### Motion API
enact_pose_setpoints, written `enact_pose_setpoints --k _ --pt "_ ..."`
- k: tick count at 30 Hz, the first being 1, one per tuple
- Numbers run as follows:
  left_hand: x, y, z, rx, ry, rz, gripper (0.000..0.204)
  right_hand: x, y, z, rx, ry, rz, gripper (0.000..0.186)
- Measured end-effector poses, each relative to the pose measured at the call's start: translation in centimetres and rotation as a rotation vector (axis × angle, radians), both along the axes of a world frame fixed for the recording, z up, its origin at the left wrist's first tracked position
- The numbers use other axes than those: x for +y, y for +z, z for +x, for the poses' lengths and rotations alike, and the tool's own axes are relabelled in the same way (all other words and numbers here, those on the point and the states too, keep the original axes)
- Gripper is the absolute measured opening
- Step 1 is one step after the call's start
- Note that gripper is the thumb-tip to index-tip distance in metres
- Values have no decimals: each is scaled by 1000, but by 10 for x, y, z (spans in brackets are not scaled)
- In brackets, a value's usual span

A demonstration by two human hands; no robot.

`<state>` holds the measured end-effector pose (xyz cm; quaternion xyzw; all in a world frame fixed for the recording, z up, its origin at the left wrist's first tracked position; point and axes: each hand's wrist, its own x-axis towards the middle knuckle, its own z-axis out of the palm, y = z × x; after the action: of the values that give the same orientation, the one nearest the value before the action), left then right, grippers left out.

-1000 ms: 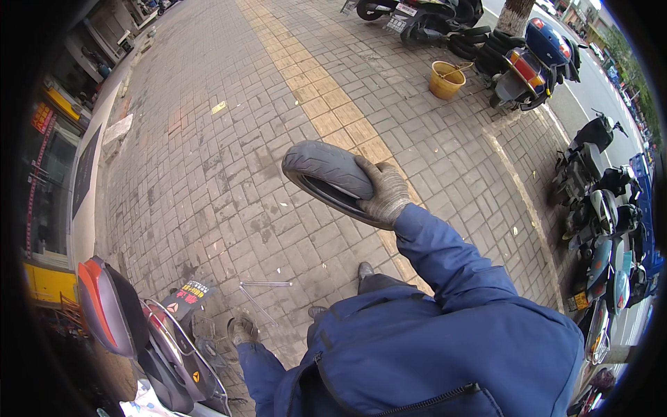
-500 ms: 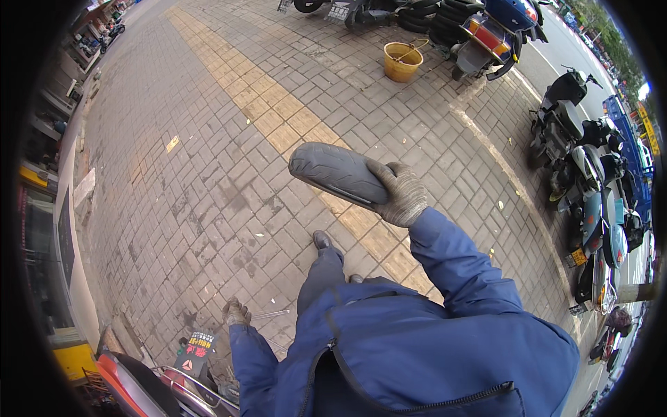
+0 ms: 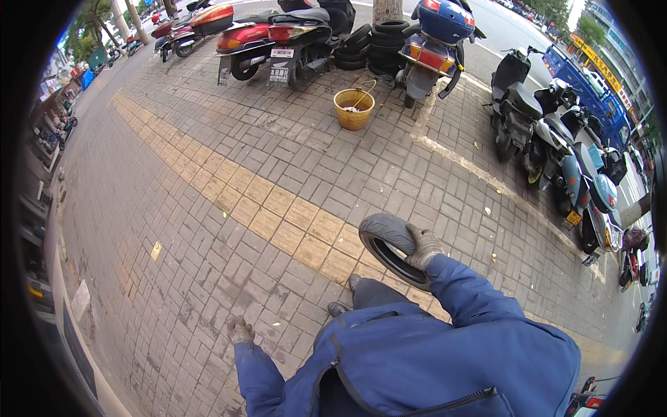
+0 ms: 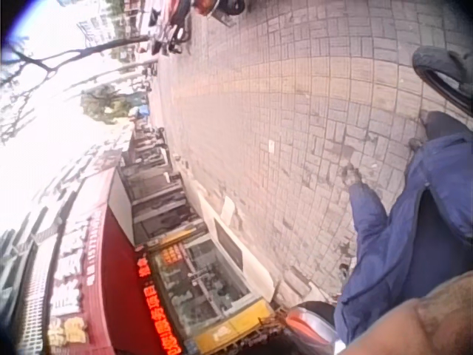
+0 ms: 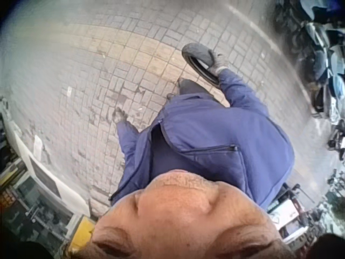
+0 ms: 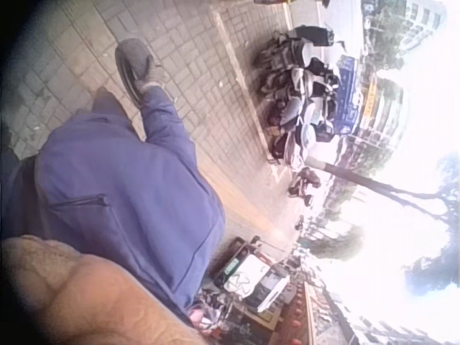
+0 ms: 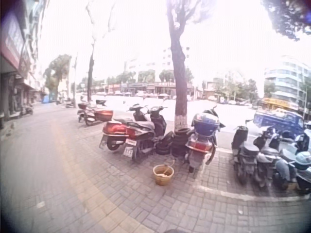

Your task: The person uses tire levers to pry a scooter tire off its rim, removes the tire, and then carries it to a stack of spare tires. The task is performed outdoors on a paved sidewalk next to parked scooters.

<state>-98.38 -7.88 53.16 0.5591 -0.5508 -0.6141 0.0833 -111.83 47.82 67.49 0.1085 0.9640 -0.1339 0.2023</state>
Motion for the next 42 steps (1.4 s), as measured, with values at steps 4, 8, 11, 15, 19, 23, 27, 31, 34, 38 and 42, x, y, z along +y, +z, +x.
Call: enact_pose_setpoints --k 4,8,11,15,19,23,27,31,34,38,42 --pt "-11 -8 -23 -95 56 27 26 21 -40 -13 -175 -157 104 102" --pt "-19 -27 -58 -169 153 110 29 46 -85 -38 -210 -219 98 96" --pt "-26 -33 -109 -190 155 106 30 59 -105 -80 -297 -242 88 90" --pt "-33 -18 -206 -112 9 151 31 70 -100 -158 -327 -321 -12 103" --pt "-2 -6 -321 -166 -74 16 41 71 -89 -261 -273 -302 -28 105" --pt "24 0 -401 -208 -171 55 43 65 -86 -343 -193 -337 -16 116" --pt "18 -15 -467 -287 -171 66 40 60 -91 -418 -84 -426 -33 120" --pt "-4 -39 -553 -319 -126 104 36 50 -91 -494 -88 -534 -43 121" --pt "-15 -41 -627 -316 -129 105 35 38 -87 -534 -136 -585 -4 122" --pt "-24 -27 -736 -245 -279 67 31 24 -76 -578 -181 -619 -10 120" --pt "-33 -16 -847 -164 -306 36 29 16 -68 -621 -307 -592 -39 113"
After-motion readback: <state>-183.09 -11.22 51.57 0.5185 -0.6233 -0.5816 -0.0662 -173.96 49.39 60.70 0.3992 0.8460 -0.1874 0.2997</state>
